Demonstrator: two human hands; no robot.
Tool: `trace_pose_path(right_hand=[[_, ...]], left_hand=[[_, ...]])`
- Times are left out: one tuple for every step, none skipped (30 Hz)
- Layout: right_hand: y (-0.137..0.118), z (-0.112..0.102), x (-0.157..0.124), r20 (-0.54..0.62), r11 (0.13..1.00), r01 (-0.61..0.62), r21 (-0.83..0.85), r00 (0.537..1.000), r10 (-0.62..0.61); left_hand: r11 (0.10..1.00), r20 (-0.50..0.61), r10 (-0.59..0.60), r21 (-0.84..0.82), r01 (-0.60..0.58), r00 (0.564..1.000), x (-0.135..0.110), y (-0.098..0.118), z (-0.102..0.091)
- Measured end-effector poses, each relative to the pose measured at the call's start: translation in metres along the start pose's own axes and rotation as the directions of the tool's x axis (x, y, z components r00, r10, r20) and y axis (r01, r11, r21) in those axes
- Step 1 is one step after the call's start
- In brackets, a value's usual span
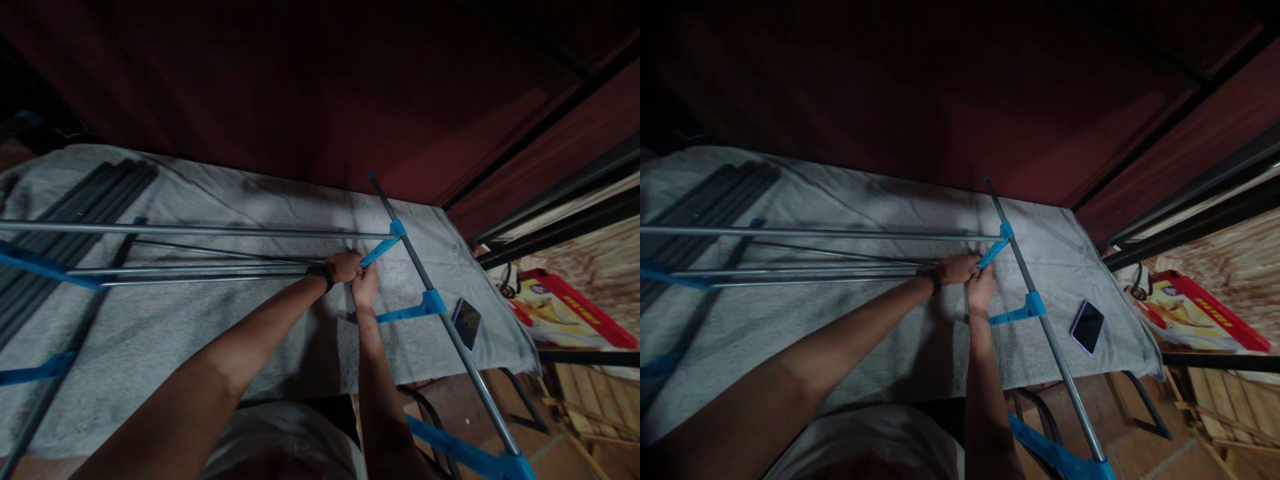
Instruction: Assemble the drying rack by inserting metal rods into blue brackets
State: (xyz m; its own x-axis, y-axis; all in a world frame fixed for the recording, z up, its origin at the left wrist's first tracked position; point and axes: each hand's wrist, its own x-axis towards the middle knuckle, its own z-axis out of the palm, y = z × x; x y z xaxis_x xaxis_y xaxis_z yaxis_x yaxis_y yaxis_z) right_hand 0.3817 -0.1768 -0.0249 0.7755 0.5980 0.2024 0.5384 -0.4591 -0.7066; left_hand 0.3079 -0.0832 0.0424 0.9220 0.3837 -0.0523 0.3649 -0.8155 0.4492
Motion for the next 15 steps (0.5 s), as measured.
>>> trace_pose_path(right_hand=[[0.001,-0.001,0.000,0.006,1.000,-0.002,-0.009,1.000,0.002],[0.003,-0.001,0.000,0.013,1.000,-0.004,-0.017,1.000,0.004],[0.004,-0.002,0.000,0.021,1.000,-0.005,-0.023,1.000,0.006],[0.004,-0.002,0.000,0.029,1.000,-0.007,-0.027,1.000,0.008],[0.005,-0.003,-0.001,0.032,1.000,-0.007,-0.030,0.999,0.008],[0.006,-0.003,-0.001,0.030,0.999,-0.008,-0.034,1.000,0.009],[0.006,-0.003,-0.001,0.025,0.999,-0.009,-0.038,1.000,0.010],[0.006,-0.003,-0.001,0.018,0.999,-0.010,-0.041,1.000,0.010],[0.007,-0.003,-0.001,0.014,0.999,-0.009,-0.043,1.000,0.010],[0.007,-0.003,-0.001,0.014,0.999,-0.007,-0.043,1.000,0.008],[0.008,-0.003,-0.001,0.018,0.999,-0.004,-0.043,1.000,0.005],[0.009,-0.004,-0.001,0.025,0.999,0.001,-0.042,1.000,0.000],[0.010,-0.004,-0.001,0.030,0.999,0.004,-0.043,1.000,-0.003],[0.011,-0.004,-0.001,0.031,0.999,0.005,-0.047,1.000,-0.003],[0.012,-0.005,-0.002,0.029,0.999,0.003,-0.052,1.000,-0.001]], left_hand=[[1.000,-0.009,0.002,0.007,-0.002,1.000,-0.004,0.003,-0.001],[1.000,-0.028,0.007,0.017,-0.007,1.000,-0.009,0.006,-0.002],[0.999,-0.065,0.022,0.031,-0.020,0.998,-0.016,0.008,-0.002],[0.998,-0.121,0.050,0.047,-0.044,0.991,-0.027,0.008,-0.002],[0.995,-0.194,0.084,0.065,-0.072,0.978,-0.040,0.007,-0.001],[0.992,-0.283,0.118,0.082,-0.099,0.952,-0.057,0.003,0.001],[0.990,-0.370,0.138,0.090,-0.112,0.919,-0.079,-0.005,0.003],[0.994,-0.450,0.105,0.075,-0.080,0.887,-0.104,-0.016,0.006],[0.999,-0.526,0.028,0.043,-0.007,0.850,-0.133,-0.030,0.009],[0.995,-0.597,-0.082,-0.010,0.095,0.798,-0.166,-0.048,0.012],[0.974,-0.670,-0.207,-0.073,0.215,0.713,-0.200,-0.068,0.014],[0.928,-0.751,-0.326,-0.140,0.344,0.574,-0.234,-0.089,0.016],[0.856,-0.815,-0.423,-0.218,0.468,0.395,-0.268,-0.111,0.018],[0.757,-0.831,-0.511,-0.314,0.574,0.219,-0.300,-0.133,0.018],[0.656,-0.823,-0.563,-0.385,0.649,0.081,-0.328,-0.153,0.017]])
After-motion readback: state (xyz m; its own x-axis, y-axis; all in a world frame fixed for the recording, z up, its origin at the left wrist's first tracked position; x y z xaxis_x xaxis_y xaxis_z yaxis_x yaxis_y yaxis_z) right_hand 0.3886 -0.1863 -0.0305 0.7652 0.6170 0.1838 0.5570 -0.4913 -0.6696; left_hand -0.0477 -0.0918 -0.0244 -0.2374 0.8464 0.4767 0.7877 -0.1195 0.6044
